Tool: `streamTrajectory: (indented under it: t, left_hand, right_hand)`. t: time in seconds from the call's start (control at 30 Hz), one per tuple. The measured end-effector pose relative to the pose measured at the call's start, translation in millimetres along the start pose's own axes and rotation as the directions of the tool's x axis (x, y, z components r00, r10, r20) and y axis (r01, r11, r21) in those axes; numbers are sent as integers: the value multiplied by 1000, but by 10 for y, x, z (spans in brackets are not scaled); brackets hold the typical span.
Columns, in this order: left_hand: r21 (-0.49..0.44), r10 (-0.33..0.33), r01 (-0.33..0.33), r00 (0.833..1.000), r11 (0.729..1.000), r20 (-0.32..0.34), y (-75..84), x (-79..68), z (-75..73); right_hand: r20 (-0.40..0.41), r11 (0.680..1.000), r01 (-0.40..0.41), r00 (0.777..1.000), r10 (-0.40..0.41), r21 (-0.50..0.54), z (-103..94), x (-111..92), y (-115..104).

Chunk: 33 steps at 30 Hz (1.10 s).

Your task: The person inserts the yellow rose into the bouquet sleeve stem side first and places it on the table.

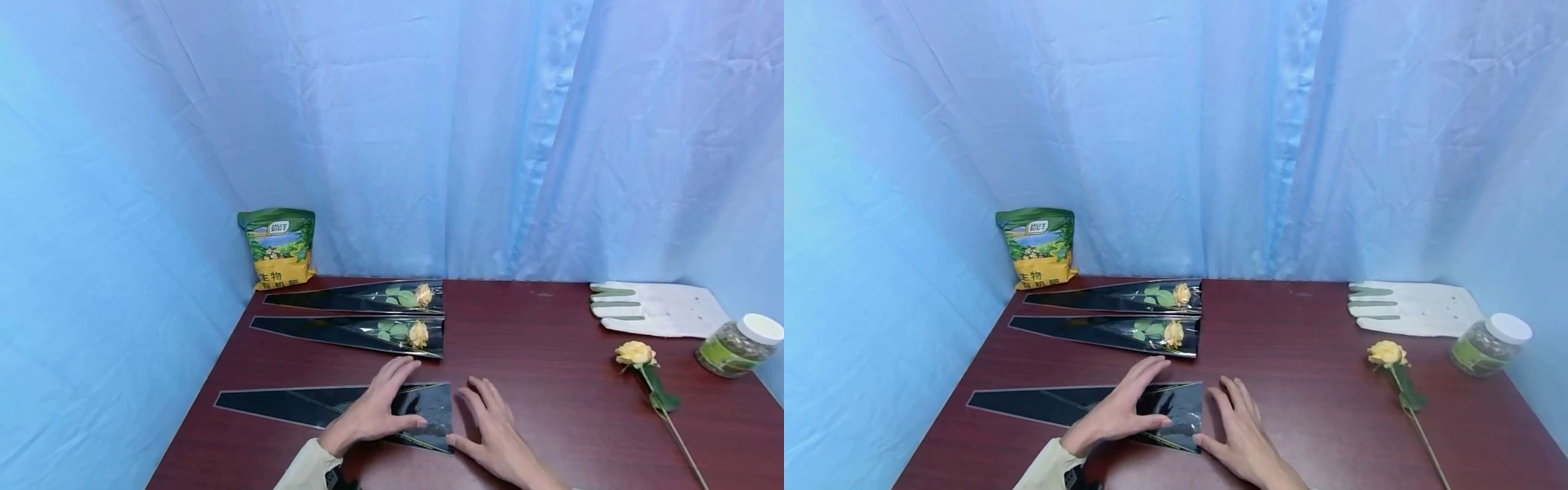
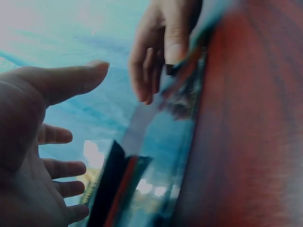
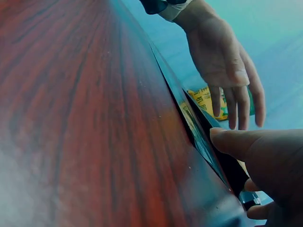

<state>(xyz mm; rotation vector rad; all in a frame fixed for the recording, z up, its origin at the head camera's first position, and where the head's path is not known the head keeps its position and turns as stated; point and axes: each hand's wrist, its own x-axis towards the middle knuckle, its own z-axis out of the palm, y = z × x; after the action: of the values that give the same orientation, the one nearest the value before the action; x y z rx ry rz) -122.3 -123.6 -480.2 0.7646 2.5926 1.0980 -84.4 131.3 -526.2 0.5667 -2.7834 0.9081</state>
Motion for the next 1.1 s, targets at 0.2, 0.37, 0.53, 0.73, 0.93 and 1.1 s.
streamTrajectory:
  t: [0.2,0.37,0.53,0.73,0.93,1.1]
  left_hand:
    - [26,11,-15,992,1000,123,-77,-22,132]
    - [50,22,-34,977,998,213,-148,-17,188]
    - [84,38,-58,973,995,226,-200,-41,221]
    - [109,65,-88,977,990,203,-218,-59,241]
    - [128,78,-104,978,986,193,-211,-51,250]
    - [163,77,-106,982,981,175,-192,-47,261]
  right_hand:
    - [43,999,-15,999,16,-29,31,16,-12]
    - [110,997,-64,992,69,-44,33,49,-20]
    - [113,997,-62,991,66,-40,45,64,-22]
    - [16,998,-4,1000,5,-55,87,63,-20]
    - [-49,997,-2,999,-2,-71,124,97,-26]
    - [-66,993,-42,997,35,-111,171,166,-37]
